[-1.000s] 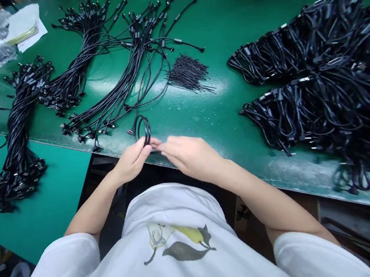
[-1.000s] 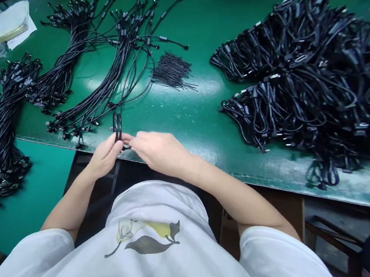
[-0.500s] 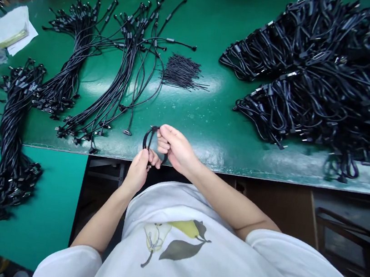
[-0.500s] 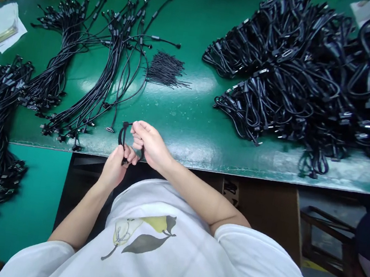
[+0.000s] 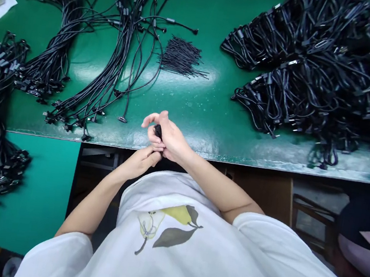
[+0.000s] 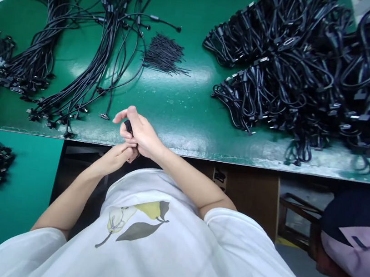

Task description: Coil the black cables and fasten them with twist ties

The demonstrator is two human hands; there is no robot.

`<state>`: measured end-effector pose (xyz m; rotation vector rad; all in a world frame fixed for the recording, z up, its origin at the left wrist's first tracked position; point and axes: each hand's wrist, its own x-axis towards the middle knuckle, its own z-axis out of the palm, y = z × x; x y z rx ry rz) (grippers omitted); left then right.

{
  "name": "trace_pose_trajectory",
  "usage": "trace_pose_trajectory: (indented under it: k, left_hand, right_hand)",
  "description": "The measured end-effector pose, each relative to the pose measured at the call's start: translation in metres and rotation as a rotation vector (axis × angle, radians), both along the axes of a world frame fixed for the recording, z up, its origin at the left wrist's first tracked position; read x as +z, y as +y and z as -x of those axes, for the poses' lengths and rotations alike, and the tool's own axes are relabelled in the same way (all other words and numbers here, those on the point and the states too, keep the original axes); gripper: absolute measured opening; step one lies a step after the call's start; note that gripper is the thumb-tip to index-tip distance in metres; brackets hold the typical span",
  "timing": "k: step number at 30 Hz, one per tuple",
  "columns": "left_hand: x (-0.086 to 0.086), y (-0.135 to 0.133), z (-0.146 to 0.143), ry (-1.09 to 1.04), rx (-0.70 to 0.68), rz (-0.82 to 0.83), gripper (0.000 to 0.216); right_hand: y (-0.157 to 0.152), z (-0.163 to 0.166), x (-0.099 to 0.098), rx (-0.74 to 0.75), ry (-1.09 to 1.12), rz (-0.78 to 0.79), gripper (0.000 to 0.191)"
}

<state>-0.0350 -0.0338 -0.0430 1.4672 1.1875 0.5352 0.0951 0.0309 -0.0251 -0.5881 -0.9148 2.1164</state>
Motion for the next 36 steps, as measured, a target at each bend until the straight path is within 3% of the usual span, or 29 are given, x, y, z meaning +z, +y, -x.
trace_pose_trajectory:
  k: [6, 10, 12, 14, 17, 20, 25, 28, 32, 36]
  left_hand:
    - [0.003, 0.008, -0.002, -0.078, 0.132, -0.059, 0.055]
    - [0.001, 0.007, -0.008, -0.333, 0.156, 0.021, 0.05]
    - [0.003, 0.005, -0.009, -0.493, 0.168, 0.152, 0.048]
    - [0.006, 0.004, -0.009, -0.548, 0.2, 0.241, 0.047]
    - [0.009, 0.006, -0.006, -0.364, 0.172, 0.185, 0.046]
    - [0.01, 0.01, -0.005, -0.14, 0.087, 0.091, 0.044]
    - [0.013, 0.016, -0.007, -0.149, 0.064, 0.164, 0.043]
    - [0.018, 0.021, -0.006, 0.032, -0.056, 0.159, 0.04]
    - [0.024, 0.031, -0.003, 0.26, -0.226, 0.054, 0.03]
    - [0.022, 0.038, -0.007, 0.258, -0.107, 0.049, 0.023]
  right_hand:
    - [0.007, -0.001, 0.01, 0.036, -0.008, -0.165, 0.064]
    - [0.018, -0.011, 0.019, 0.072, -0.153, -0.423, 0.06]
    - [0.028, -0.024, 0.027, 0.055, -0.303, -0.711, 0.051]
    - [0.036, -0.041, 0.034, 0.031, -0.493, -1.099, 0.038]
    - [0.038, -0.059, 0.037, 0.126, -0.778, -1.663, 0.028]
    - [0.033, -0.067, 0.028, 0.308, -0.983, -1.982, 0.027]
    - [0.029, -0.068, 0.008, 0.454, -1.085, -2.003, 0.027]
    - [0.032, -0.067, 0.003, 0.581, -1.1, -1.945, 0.031]
    - [0.04, -0.067, 0.005, 0.797, -1.103, -1.752, 0.039]
    - [0.051, -0.072, 0.013, 0.708, -1.039, -1.671, 0.036]
